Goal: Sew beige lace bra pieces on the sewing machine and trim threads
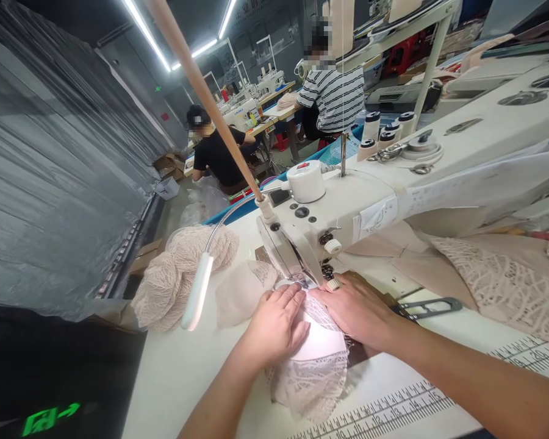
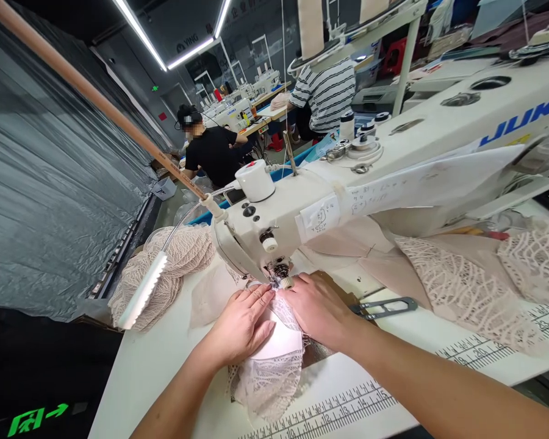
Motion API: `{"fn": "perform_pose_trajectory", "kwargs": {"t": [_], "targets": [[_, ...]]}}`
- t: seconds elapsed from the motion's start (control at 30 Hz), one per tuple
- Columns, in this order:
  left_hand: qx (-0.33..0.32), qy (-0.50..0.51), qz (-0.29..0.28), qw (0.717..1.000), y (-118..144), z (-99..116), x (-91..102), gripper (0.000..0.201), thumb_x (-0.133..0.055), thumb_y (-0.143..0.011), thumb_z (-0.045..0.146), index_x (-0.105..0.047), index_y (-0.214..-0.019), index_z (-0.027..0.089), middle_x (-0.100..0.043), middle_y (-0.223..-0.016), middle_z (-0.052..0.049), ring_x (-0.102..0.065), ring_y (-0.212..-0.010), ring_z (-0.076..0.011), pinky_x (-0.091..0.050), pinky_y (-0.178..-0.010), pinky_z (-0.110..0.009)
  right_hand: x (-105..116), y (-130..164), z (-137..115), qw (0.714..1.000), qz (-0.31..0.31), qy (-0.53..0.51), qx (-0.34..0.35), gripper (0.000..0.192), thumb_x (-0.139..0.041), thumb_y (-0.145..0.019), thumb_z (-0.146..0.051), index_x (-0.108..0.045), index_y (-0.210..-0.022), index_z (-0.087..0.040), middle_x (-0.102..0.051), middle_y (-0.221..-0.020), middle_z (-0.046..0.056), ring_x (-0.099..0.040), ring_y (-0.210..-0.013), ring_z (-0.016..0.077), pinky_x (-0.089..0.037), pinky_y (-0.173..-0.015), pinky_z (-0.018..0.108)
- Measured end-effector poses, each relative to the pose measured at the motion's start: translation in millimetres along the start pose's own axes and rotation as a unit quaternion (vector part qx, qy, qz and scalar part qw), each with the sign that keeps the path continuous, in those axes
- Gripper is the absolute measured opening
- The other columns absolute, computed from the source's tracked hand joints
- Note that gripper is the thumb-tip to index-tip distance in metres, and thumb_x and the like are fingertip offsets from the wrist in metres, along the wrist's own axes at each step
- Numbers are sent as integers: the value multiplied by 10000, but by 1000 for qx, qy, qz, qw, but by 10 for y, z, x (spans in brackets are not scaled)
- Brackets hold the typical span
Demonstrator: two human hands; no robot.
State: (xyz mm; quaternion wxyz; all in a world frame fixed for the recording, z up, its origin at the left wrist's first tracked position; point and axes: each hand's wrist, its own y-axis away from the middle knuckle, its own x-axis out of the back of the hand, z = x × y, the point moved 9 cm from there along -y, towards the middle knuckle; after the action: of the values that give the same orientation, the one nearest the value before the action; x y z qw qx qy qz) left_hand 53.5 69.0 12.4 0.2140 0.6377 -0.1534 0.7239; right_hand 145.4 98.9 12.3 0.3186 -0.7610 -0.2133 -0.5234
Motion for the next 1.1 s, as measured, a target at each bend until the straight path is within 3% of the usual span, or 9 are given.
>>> {"fn": "perform_pose_trajectory", "kwargs": {"t": [0.5, 0.8, 0.97, 1.1], "targets": [[-32, 5, -44, 998, -80, -57, -4, 552, -471, -867, 308, -433, -1379, 105, -448, -1421, -161, -451, -1274, -308, -357, -1068, -507, 29, 11, 11, 999, 38, 2, -7, 268, -440, -819, -74, -668, -877, -201, -628, -741, 60, -515, -756, 210, -352, -671, 325], [-46, -51, 10, 998, -18, 42, 140, 406, -455, -819, 99, -569, -1208, 115, -556, -1291, -158, -478, -1210, -317, -373, -1027, -527, 36, 67, 9, 999, 17, -38, 17, 303, -439, -825, -79, -674, -952, -223, -604, -751, 49, -476, -758, 203, -295, -657, 318], [-68, 12, 78, 995, 5, 189, 199, 282, -396, -911, 157, -593, -1111, 140, -628, -1074, -130, -562, -1006, -251, -428, -952, -473, 48, 93, -30, 996, 17, -78, 42, 261, -406, -880, -131, -630, -767, -203, -575, -710, 31, -436, -684, 176, -262, -648, 321], [-71, 30, 107, 991, -6, 180, 194, 235, -417, -912, 192, -603, -1045, 134, -617, -944, -118, -564, -869, -233, -451, -885, -454, 32, 93, -30, 995, 15, -91, 39, 252, -410, -876, -132, -624, -760, -198, -561, -691, 25, -422, -658, 165, -252, -638, 317]]}}
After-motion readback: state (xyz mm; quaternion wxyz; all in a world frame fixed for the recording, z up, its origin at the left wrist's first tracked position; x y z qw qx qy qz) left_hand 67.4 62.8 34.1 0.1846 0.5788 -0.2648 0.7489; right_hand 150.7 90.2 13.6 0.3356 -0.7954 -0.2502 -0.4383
